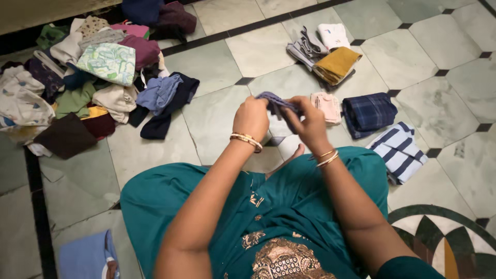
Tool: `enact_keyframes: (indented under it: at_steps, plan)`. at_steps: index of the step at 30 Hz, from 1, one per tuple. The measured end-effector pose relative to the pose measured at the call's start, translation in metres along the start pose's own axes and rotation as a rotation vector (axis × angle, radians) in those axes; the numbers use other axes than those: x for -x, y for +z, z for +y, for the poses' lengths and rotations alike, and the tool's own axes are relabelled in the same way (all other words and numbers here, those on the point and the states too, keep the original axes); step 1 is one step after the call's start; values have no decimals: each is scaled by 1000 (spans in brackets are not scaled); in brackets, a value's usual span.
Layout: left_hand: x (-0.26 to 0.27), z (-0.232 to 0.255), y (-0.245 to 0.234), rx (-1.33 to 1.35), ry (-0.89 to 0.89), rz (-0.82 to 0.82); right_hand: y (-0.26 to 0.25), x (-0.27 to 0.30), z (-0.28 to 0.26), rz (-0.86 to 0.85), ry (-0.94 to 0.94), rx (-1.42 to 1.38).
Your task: The person sits on the floor and folds various pieces of clothing, including shirts, pants, and underwear, by hand. Each item is smoothed, folded into a compact shape, and placed into a growing stack on the floor.
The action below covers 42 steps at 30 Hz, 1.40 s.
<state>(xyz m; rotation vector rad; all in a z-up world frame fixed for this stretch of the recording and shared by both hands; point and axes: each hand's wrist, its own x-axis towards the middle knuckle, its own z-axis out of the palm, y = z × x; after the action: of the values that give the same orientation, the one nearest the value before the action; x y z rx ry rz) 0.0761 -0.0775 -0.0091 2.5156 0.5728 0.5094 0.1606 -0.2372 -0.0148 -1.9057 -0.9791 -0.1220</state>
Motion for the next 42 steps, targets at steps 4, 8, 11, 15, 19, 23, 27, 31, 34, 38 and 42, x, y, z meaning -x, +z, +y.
enact_keyframes:
  at_steps: [4, 8, 11, 15, 19, 23, 27, 31, 34, 38, 42]
  plan:
    - [-6, 7, -5, 196, -93, 118, 17, 12, -5, 35, -72, -65]
    - [-5, 21, -28, 258, -241, 46, 25, 15, -5, 90, -195, -131]
    - [-4, 28, -43, 288, -230, 42, 35, 20, -2, 111, -164, -182]
    - [-1, 28, -42, 263, -247, -75, 44, 23, 9, 155, 68, -402]
    - [4, 18, -31, 238, -42, 43, 38, 12, 29, 227, 104, -777]
    - [7, 8, -18, 255, -73, -107, 38, 13, 34, 196, 142, -680]
    - [-4, -2, 0, 355, -128, -2, 45, 20, 26, 112, 54, -558]
    - [-7, -10, 21, 409, -87, 131, 52, 23, 19, 79, -11, -508]
    - [-3, -10, 33, 436, -75, 145, 52, 22, 18, 89, -21, -676]
    - [-2, -4, 37, 488, -76, 225, 52, 29, 20, 79, -58, -318]
    - [-1, 5, 28, 565, -171, 265, 56, 43, 22, 24, -136, -195]
